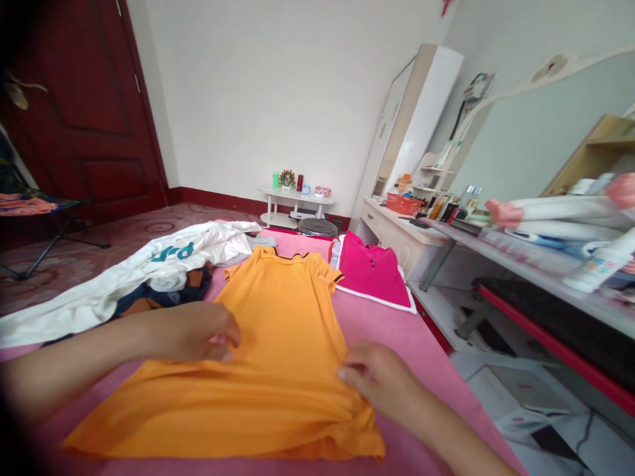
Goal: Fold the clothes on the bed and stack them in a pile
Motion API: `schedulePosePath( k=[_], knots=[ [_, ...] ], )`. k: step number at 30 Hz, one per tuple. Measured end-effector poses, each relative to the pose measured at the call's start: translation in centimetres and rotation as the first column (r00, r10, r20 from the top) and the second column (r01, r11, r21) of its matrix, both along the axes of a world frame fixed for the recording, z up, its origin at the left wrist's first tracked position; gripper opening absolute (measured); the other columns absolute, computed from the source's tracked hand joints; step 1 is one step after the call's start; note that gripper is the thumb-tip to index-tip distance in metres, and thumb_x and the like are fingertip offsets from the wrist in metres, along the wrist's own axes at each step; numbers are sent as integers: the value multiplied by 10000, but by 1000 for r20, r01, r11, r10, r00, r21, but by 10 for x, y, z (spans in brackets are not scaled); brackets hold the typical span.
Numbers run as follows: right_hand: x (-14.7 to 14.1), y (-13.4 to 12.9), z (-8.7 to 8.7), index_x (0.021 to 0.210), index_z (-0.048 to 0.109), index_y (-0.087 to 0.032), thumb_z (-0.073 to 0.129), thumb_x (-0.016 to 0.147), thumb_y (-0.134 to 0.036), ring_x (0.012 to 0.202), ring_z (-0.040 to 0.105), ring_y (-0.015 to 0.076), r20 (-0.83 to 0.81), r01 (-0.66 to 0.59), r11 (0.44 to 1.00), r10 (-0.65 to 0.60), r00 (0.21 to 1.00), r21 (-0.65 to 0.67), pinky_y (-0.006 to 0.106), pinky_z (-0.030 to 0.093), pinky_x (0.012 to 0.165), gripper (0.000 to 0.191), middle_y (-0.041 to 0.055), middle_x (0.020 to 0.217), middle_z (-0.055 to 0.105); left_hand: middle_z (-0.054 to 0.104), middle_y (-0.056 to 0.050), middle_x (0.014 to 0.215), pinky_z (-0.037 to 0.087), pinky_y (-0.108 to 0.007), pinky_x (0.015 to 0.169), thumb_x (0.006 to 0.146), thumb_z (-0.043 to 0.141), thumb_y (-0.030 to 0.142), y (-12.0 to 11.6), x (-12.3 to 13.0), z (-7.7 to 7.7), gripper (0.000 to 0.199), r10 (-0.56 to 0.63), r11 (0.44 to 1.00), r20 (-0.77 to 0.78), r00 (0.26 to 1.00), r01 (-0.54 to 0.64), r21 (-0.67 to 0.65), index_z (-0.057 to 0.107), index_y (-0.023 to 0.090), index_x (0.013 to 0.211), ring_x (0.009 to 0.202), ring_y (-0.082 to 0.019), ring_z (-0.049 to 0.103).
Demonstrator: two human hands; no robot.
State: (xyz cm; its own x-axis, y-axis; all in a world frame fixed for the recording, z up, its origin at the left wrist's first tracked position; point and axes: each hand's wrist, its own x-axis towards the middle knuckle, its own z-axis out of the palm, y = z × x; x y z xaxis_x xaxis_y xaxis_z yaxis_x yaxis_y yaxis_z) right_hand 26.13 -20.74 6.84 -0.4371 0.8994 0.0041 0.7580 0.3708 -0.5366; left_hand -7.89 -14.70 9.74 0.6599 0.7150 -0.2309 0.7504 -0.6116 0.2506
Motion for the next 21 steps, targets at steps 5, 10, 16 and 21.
schedulePosePath(
  k=[5,10,16,21],
  knots=[
    [7,80,-5,849,636,-159,520,783,-259,687,580,160,-44,258,935,-255,966,244,247,408,617,167,32,791,663,505,-131,1341,383,-353,994,828,518,417,53,67,-45,523,102,965,195,975,-145,218,508,202,1304,1199,-266,500],
    [11,150,-7,940,642,-151,546,764,-306,750,615,175,-15,445,845,-461,887,296,243,412,630,254,50,858,685,245,-111,1512,148,-539,1098,912,292,523,68,86,-99,566,225,903,230,947,-291,317,370,255,1404,1393,-313,174],
    [-17,198,-18,697,677,-166,517,750,-574,709,643,213,223,591,776,-630,744,219,250,384,552,442,99,729,691,227,-89,1521,124,-534,1107,909,262,553,67,85,-104,575,212,897,248,945,-289,335,362,283,1407,1396,-307,164],
    [-26,220,-10,651,660,-179,580,705,-369,664,641,188,113,588,709,-670,733,391,226,380,530,213,74,681,694,221,-88,1523,128,-535,1108,908,253,555,68,86,-103,579,221,894,245,944,-296,337,347,288,1414,1400,-301,150]
  ],
)
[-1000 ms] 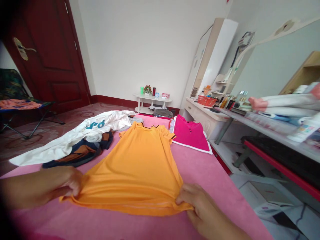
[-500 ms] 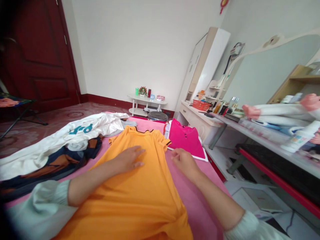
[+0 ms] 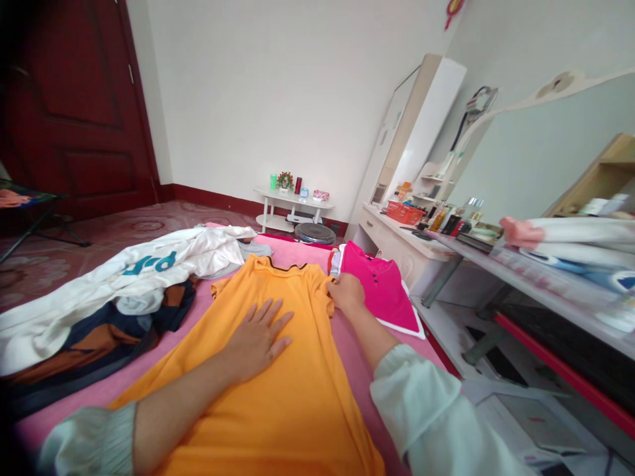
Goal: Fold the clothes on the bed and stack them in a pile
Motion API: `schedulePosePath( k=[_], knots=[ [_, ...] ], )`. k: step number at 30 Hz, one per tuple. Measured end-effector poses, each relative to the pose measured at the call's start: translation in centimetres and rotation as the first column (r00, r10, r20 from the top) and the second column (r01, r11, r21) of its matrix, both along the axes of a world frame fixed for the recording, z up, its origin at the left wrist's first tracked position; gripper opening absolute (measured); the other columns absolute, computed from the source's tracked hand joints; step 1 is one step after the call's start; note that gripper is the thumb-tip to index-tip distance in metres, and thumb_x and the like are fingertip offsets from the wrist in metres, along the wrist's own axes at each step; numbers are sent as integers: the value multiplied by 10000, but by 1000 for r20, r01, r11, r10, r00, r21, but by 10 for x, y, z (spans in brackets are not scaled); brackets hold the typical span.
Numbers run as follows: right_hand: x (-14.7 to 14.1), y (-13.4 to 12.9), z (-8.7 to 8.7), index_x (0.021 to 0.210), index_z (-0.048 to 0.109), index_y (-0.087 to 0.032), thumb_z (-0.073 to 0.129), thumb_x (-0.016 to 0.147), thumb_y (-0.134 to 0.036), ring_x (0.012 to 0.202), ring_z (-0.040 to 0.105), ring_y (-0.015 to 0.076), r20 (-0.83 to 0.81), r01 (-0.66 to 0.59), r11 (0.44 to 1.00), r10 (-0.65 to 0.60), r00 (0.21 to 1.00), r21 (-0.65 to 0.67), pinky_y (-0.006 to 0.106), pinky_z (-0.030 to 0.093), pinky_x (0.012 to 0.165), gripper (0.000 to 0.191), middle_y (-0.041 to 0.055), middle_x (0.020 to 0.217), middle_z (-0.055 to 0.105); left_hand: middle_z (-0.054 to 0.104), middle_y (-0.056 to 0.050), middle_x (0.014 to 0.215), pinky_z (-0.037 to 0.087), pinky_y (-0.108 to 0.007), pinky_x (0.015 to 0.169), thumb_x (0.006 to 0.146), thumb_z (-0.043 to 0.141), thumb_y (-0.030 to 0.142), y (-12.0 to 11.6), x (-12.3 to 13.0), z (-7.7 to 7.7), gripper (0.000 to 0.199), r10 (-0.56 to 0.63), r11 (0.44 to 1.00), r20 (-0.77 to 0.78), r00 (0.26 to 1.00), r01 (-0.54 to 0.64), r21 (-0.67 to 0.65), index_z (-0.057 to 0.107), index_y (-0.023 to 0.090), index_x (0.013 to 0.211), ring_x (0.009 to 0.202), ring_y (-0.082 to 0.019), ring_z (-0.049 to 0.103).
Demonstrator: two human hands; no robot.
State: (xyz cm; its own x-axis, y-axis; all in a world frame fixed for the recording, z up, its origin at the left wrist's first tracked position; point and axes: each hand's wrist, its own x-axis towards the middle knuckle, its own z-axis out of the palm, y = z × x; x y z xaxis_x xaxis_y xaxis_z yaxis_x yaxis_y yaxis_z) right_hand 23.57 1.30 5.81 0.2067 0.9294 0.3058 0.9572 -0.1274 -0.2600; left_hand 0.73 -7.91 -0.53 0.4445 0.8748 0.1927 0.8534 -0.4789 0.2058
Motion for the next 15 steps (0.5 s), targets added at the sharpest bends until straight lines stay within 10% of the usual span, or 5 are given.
schedulePosePath(
  k=[6,15],
  knots=[
    [52,28,24,667,640,-160,550,715,-310,543,626,173,-224,92,962,-33,974,258,219,439,515,182,44,512,645,217,-108,1522,122,-530,1110,908,261,548,-1,0,-2,579,0,1000,14,1000,0,-1,357,278,1410,1398,-310,147],
    [129,33,-1,655,631,-172,609,678,-408,594,635,214,-236,312,942,-278,931,121,297,481,580,238,40,526,634,212,-98,1525,115,-526,1113,908,229,568,1,-1,-4,588,-4,1000,45,999,4,-3,348,288,1412,1399,-308,143]
  ],
)
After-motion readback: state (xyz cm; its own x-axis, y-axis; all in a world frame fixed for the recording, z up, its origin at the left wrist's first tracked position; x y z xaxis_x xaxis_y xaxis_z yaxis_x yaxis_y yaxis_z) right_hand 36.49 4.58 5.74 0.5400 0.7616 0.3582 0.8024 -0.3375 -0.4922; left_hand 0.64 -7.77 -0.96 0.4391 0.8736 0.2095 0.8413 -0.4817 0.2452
